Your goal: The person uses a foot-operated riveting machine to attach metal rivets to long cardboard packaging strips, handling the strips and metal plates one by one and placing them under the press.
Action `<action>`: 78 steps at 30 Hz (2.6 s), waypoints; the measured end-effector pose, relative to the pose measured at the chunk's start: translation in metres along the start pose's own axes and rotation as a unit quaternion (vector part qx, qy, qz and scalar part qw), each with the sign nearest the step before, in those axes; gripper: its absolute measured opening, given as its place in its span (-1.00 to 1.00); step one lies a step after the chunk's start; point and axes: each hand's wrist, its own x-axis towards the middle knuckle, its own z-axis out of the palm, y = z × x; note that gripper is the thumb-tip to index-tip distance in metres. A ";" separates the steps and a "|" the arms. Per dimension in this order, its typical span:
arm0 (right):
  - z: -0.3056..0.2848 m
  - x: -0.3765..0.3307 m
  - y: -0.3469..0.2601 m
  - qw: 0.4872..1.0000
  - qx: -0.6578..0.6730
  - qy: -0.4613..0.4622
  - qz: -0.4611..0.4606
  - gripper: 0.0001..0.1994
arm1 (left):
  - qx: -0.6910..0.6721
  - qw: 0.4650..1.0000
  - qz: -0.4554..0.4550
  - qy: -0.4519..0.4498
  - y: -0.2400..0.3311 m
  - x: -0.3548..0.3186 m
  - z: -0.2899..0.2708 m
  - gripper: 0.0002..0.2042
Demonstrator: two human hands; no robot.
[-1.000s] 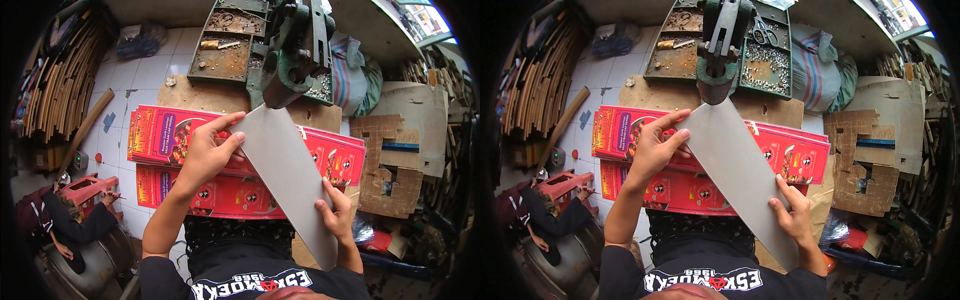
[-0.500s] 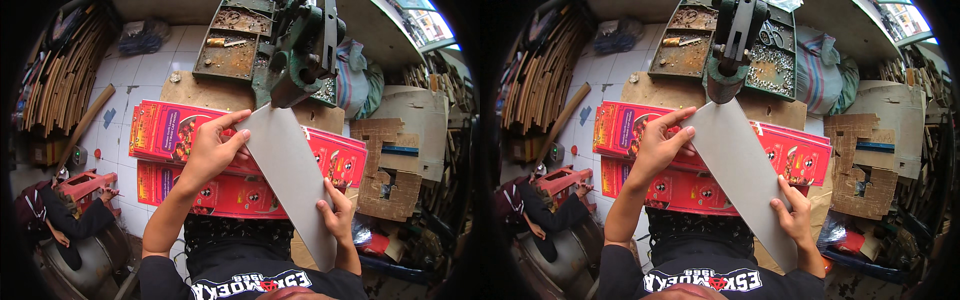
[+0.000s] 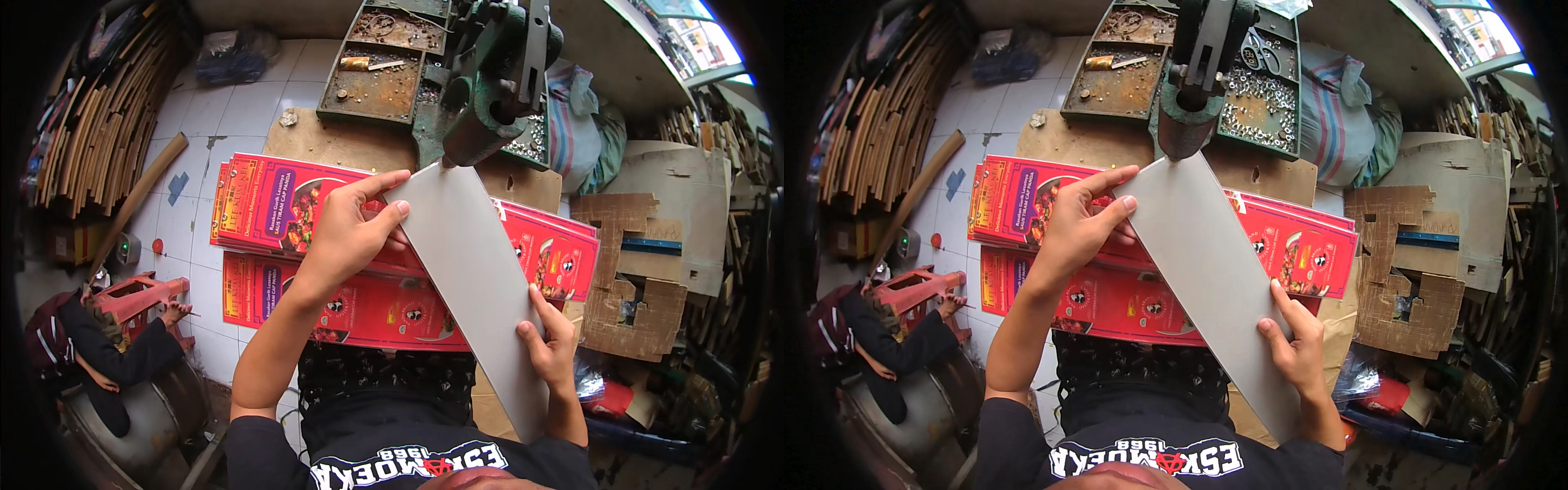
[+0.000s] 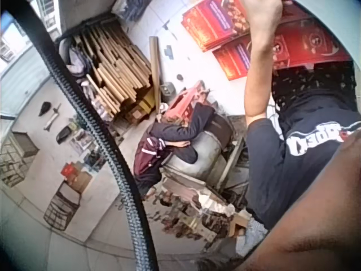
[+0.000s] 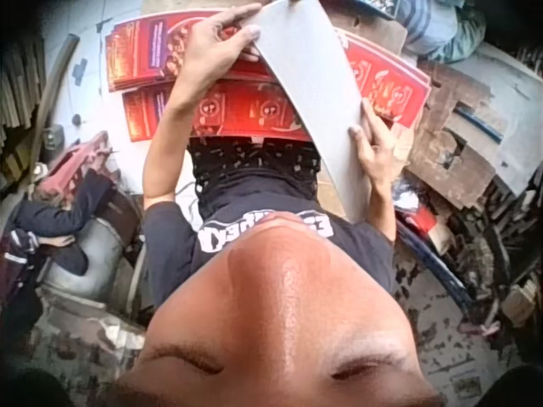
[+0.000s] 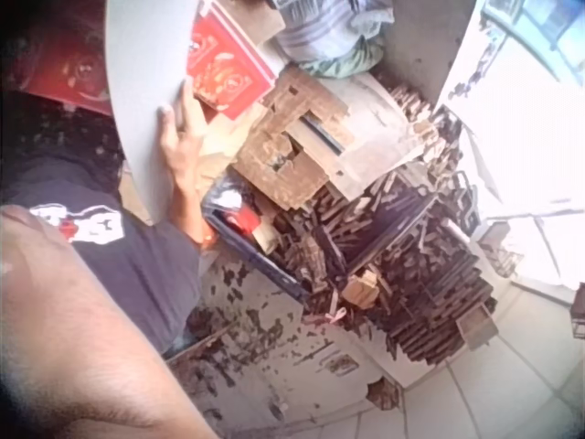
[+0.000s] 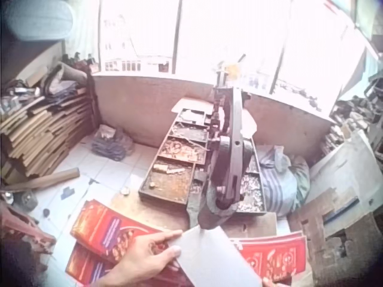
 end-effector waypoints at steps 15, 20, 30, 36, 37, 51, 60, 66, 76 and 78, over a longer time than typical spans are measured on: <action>-0.015 0.154 -0.003 0.972 -0.121 0.138 -0.147 -0.89 | -0.065 0.994 0.046 0.075 -0.003 -0.083 -0.012 -0.58; -0.014 0.255 0.019 0.914 -0.335 0.169 -0.153 -0.88 | -0.090 0.990 0.038 0.100 -0.012 -0.104 -0.013 -0.57; -0.002 0.274 0.037 0.879 -0.412 0.191 -0.144 -0.91 | -0.104 0.990 0.022 0.091 -0.018 -0.116 -0.021 -0.57; -0.002 0.281 0.030 0.896 -0.394 0.137 -0.154 -0.88 | -0.117 0.989 0.019 0.087 -0.020 -0.117 -0.024 -0.58; -0.003 0.282 0.032 0.893 -0.400 0.137 -0.156 -0.89 | -0.123 0.988 0.018 0.091 -0.020 -0.116 -0.022 -0.58; 0.054 0.224 -0.034 0.955 0.274 -0.091 -0.065 -0.80 | -0.138 0.987 0.019 0.079 -0.021 -0.121 -0.024 -0.58; 0.070 0.220 -0.028 0.951 0.288 -0.058 -0.098 -0.79 | -0.155 0.985 0.021 0.076 -0.025 -0.122 -0.024 -0.58; 0.085 0.215 -0.025 0.969 0.209 0.019 -0.129 -0.81 | -0.150 0.986 0.014 0.071 -0.026 -0.124 -0.025 -0.58; 0.024 0.124 -0.046 0.921 0.358 -0.134 0.078 -0.69 | -0.102 0.994 0.019 0.025 0.004 -0.087 -0.019 -0.60; 0.005 0.081 -0.037 0.894 0.354 -0.239 0.137 -0.56 | -0.107 0.994 0.013 0.011 0.008 -0.071 -0.016 -0.58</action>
